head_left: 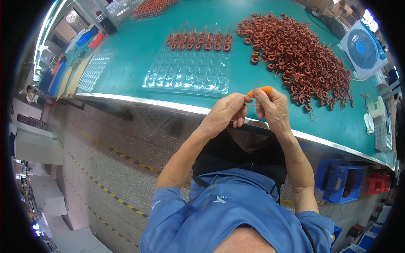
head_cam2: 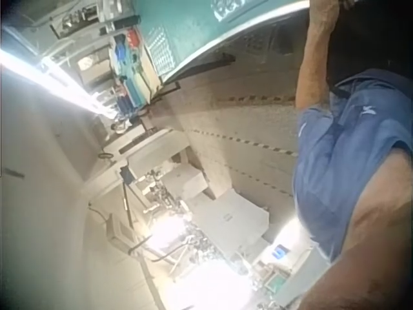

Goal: Thread thin wires through small red plastic components and organize them into a clear plastic tray.

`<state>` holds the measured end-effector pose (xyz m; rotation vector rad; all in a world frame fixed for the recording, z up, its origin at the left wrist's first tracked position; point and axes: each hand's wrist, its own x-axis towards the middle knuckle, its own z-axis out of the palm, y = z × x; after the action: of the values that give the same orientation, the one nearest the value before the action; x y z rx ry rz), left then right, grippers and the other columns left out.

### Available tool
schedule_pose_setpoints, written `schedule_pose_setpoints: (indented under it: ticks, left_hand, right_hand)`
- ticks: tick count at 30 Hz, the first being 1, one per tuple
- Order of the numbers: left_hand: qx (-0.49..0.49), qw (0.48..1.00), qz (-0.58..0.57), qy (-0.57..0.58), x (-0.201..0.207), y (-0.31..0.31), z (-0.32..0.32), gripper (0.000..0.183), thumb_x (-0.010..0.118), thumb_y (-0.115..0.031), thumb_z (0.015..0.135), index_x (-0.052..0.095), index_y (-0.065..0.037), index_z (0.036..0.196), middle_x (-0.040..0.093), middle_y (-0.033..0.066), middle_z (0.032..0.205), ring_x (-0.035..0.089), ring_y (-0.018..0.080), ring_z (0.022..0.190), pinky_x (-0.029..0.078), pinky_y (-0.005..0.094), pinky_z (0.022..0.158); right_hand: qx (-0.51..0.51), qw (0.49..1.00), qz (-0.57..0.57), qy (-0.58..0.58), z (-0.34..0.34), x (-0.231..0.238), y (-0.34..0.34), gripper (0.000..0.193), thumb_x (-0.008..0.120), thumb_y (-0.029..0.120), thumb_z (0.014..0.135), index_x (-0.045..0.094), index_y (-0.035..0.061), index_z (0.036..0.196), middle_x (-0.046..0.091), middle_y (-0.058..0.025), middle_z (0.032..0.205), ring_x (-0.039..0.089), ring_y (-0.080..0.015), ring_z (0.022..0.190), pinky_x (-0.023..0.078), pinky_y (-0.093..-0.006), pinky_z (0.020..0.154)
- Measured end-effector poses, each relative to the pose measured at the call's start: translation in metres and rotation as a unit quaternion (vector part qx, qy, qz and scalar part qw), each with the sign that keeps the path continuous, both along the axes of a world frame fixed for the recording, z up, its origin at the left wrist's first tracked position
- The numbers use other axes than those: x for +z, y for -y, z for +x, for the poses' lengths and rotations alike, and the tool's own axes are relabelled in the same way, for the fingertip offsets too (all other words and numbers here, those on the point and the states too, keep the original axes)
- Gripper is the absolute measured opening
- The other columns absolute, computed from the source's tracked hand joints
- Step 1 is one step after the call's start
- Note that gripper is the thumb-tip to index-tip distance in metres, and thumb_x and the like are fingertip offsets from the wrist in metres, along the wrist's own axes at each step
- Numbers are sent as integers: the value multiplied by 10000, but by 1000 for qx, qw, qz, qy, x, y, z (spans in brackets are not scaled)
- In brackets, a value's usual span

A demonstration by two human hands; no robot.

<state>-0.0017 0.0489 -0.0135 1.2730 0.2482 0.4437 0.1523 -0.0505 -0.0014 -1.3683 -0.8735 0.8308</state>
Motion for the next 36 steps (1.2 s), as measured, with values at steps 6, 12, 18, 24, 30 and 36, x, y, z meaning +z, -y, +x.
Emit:
schedule_pose_setpoints:
  ticks: [6, 12, 18, 24, 30, 36]
  left_hand:
    - [-1, 999, 46, 14, 3, 4, -6, 296, 455, -261, 1028, 534, -2, 1149, 508, 11, 695, 493, 79, 555, 385, 210, 500]
    - [5, 994, -103, 47, -2, 15, -2, 239, 472, -242, 1021, 553, -38, 1116, 500, 25, 694, 485, 96, 535, 381, 220, 472]
    - [86, 995, -30, 51, 2, 13, 1, 253, 463, -240, 1025, 496, -52, 1191, 519, 45, 724, 511, 117, 562, 414, 229, 496]
    - [159, 924, 347, -1, 6, 3, 6, 208, 524, -152, 992, 440, -21, 1130, 543, 59, 734, 511, 131, 611, 423, 275, 559]
    - [10, 904, 424, -55, 35, -14, -12, 252, 612, -149, 930, 463, -21, 1088, 565, 113, 811, 561, 241, 724, 458, 363, 662]
    - [-49, 817, 567, -90, 54, -15, -19, 293, 688, -155, 867, 496, -14, 1037, 577, 115, 857, 587, 296, 794, 476, 395, 686]
  right_hand:
    - [16, 995, 58, -84, -10, 8, -1, 275, 618, 268, 952, 635, 15, 1060, 567, 3, 642, 494, -43, 481, 337, -166, 419]
    - [-52, 968, 142, 201, -16, 0, 8, 202, 664, 160, 914, 647, -22, 1001, 651, -37, 736, 578, -69, 574, 451, -210, 491]
    - [-119, 982, 106, 104, -4, 2, 3, 304, 635, 250, 942, 611, -6, 1103, 626, -37, 786, 567, -54, 596, 415, -180, 486]
    - [0, 997, 43, -61, -13, -2, 6, 295, 578, 294, 975, 661, 14, 938, 607, -14, 721, 522, -41, 501, 335, -155, 421]
    - [55, 982, 18, -182, -5, 3, 6, 252, 615, 269, 951, 648, 27, 891, 599, -10, 680, 515, -41, 490, 330, -158, 407]
    - [97, 990, -21, -103, -7, 17, 9, 249, 653, 253, 923, 642, 15, 851, 569, -3, 604, 522, -53, 491, 360, -181, 420]
